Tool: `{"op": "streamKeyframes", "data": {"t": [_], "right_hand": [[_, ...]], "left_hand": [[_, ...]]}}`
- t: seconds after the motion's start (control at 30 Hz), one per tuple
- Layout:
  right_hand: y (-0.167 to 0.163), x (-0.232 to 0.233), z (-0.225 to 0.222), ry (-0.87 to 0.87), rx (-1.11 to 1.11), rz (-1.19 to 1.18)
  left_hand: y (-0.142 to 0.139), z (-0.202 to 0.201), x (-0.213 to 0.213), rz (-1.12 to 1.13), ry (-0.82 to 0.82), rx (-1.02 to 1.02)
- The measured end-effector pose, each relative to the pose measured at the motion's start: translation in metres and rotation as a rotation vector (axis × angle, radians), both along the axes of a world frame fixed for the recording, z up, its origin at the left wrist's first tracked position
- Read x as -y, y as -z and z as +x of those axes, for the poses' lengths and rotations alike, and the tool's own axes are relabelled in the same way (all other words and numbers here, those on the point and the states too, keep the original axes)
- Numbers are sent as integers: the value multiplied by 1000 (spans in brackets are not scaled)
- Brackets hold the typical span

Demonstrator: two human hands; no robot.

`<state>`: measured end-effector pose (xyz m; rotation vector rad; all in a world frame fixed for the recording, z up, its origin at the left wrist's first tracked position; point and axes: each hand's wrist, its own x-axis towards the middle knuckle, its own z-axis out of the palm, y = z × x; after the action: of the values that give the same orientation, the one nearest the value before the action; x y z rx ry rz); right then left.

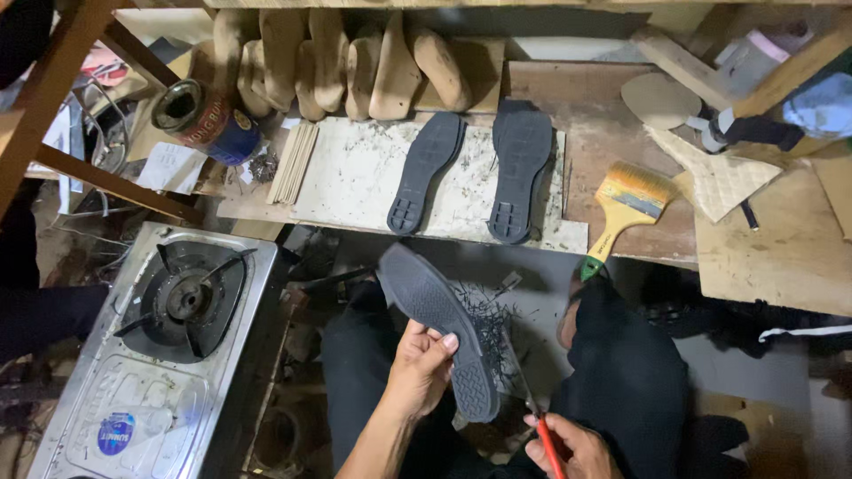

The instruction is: The person sits on the floor and uses red-handled shears to trim the edges of rubber shoe soles, rotating each sole to cut around its perimeter, letting trimmings fall to the floor, and placing finished soles on the workbench.

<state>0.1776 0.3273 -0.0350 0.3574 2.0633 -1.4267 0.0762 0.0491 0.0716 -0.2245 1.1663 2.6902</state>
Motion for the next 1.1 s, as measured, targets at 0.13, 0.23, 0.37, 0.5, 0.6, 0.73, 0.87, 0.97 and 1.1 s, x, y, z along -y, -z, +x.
{"op": "streamKeyframes", "data": {"t": [0.13, 0.23, 0.37, 0.5, 0.6, 0.73, 0.87, 0.97, 1.1], "right_hand": [[-34, 9, -7, -53, 21, -44], [-61, 24, -14, -35, -41, -83], [-90, 33, -23, -88, -60, 10], [-97, 37, -26, -92, -215, 28], [-84, 35, -25, -33, -40, -72], [-54, 27, -21, -53, -45, -142], [-39, 23, -17, -135, -341, -55], [-50, 13, -7, 174, 172, -570], [-58, 17, -11, 26, 69, -225]], "left_hand": [[-18, 9, -6, 91, -13, 54], [-26, 16, -10, 124, 35, 76], [-22, 28, -15, 167, 107, 17], [-14, 38, -16, 171, 136, 69], [-13, 39, -14, 168, 140, 75], [-14, 37, -13, 129, 125, 205], [-15, 35, -14, 215, 147, 33], [-16, 33, -17, 115, 143, 97], [-17, 25, -22, 17, 45, 36]]}}
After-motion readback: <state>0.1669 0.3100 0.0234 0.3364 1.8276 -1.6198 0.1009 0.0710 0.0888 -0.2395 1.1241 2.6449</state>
